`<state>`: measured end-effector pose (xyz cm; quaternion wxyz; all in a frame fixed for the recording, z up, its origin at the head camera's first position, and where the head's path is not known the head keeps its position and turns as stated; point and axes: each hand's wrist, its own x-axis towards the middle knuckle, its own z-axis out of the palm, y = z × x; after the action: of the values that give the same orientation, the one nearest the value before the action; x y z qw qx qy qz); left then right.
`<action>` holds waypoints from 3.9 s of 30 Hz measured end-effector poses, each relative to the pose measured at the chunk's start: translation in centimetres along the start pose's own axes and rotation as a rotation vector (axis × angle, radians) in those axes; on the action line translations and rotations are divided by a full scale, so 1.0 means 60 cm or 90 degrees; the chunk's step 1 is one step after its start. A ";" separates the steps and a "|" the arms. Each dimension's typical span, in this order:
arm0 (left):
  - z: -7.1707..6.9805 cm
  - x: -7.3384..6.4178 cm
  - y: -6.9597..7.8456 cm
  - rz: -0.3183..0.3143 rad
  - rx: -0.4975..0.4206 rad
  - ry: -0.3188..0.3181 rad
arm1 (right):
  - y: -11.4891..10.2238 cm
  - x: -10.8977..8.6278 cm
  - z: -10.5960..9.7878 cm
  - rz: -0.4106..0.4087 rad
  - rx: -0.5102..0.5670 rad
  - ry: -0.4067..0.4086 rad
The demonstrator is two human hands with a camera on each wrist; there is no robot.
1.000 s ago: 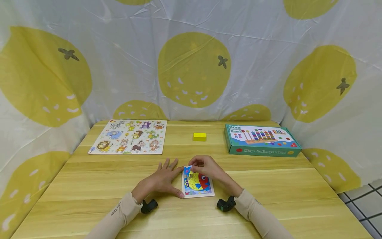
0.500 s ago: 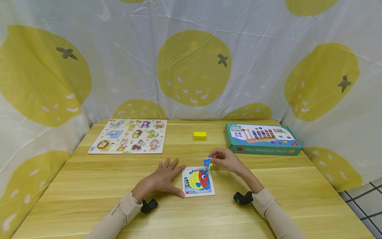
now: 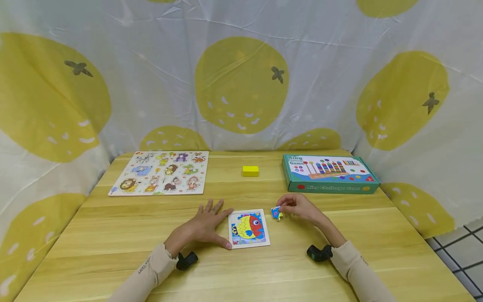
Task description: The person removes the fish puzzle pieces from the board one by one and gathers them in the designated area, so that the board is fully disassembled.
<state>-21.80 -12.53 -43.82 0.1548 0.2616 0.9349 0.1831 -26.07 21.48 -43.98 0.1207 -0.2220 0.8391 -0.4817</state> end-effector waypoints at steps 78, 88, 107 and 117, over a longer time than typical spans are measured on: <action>-0.003 -0.002 0.002 -0.002 0.002 0.000 | -0.051 0.078 0.086 -0.095 -0.201 -0.191; -0.002 0.000 -0.001 0.003 0.008 0.002 | -0.053 0.079 0.090 -0.089 -0.210 -0.181; -0.001 -0.004 -0.002 0.003 0.002 0.003 | -0.056 0.078 0.097 -0.091 -0.225 -0.189; -0.003 -0.003 0.000 0.003 0.005 0.003 | -0.056 0.077 0.098 -0.085 -0.220 -0.180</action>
<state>-21.75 -12.67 -43.65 0.1513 0.2638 0.9354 0.1802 -26.81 13.30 -44.00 0.1646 -0.3597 0.8674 -0.3018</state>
